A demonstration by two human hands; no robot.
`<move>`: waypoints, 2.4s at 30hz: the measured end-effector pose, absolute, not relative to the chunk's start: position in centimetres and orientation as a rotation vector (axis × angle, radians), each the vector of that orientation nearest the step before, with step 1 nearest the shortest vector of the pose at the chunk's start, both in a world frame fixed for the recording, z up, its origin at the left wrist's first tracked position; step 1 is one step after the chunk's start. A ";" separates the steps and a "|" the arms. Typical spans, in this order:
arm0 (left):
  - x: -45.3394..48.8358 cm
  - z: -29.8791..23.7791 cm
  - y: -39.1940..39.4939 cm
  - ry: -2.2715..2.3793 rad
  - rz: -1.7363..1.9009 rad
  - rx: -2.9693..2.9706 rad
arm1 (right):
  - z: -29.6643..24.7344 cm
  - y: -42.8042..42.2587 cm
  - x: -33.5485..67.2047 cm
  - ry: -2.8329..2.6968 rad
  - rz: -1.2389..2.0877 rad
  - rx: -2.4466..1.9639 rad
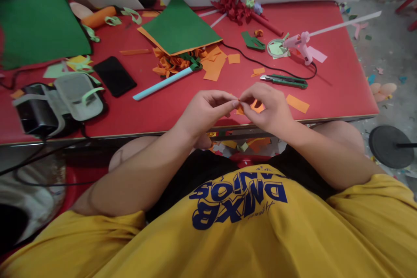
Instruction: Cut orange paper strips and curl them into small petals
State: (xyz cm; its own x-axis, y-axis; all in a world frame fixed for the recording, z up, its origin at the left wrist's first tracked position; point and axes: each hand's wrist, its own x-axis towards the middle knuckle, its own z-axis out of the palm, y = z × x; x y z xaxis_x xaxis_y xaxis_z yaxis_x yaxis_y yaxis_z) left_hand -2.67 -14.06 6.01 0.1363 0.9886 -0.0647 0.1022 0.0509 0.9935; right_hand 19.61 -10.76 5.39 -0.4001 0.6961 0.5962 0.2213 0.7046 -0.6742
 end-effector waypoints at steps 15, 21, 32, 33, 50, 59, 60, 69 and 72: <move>-2.8 6.3 -14.3 1.218 1.042 1.261 | 5.4 -9.7 19.9 -1.751 1.179 -0.898; -2.8 6.1 -14.2 1.211 1.062 1.281 | 5.0 -9.3 19.8 -1.687 1.328 -0.854; -2.5 5.9 -14.2 1.144 1.092 1.264 | 5.0 -9.9 19.6 -1.717 1.234 -0.874; -2.5 5.9 -14.1 1.133 1.091 1.269 | 5.0 -9.9 19.5 -1.717 1.214 -0.866; -2.7 5.1 -14.1 1.147 1.144 1.363 | 5.2 -10.7 19.2 -1.652 1.267 -0.861; -2.7 4.7 -14.1 1.104 1.190 1.315 | 5.2 -10.5 19.3 -1.635 1.302 -0.854; -2.8 4.8 -14.0 1.103 1.183 1.317 | 5.1 -10.5 19.3 -1.640 1.300 -0.855; -2.7 5.4 -13.8 1.136 1.176 1.288 | 5.0 -10.6 19.4 -1.673 1.191 -0.795; -2.6 5.4 -13.9 1.147 1.180 1.289 | 5.1 -10.6 19.3 -1.692 1.133 -0.774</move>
